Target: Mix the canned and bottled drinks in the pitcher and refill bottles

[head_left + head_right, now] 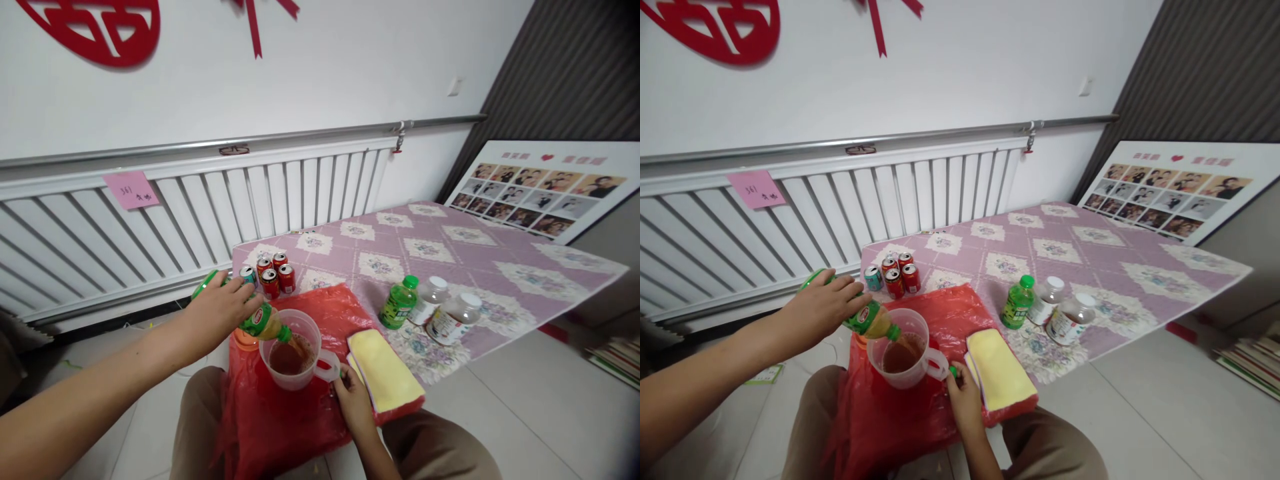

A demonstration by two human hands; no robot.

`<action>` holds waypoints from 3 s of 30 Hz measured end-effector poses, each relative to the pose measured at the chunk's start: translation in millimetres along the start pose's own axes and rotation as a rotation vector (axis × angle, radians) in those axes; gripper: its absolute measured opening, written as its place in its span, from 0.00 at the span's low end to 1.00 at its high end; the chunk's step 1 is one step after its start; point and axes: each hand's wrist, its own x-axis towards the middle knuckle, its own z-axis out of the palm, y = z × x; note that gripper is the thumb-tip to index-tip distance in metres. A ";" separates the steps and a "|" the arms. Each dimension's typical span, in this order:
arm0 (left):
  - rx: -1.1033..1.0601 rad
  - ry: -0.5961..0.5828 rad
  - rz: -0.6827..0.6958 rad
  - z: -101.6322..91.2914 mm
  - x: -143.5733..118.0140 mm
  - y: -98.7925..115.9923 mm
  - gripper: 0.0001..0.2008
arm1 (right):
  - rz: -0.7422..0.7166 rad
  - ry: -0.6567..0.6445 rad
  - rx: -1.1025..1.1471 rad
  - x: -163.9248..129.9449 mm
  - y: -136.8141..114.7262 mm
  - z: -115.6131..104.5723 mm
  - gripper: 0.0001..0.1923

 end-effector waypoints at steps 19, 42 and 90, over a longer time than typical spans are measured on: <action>0.276 0.356 0.137 -12.9 32.3 28.1 0.14 | -0.005 0.009 -0.021 1.4 4.7 0.0 0.23; 0.163 0.302 0.087 -12.4 5.7 38.9 0.12 | 0.008 -0.007 0.000 0.3 -4.3 -0.4 0.20; -0.995 0.318 -0.473 67.6 -47.5 57.7 0.29 | -0.790 -0.615 -0.389 22.5 -280.8 12.0 0.10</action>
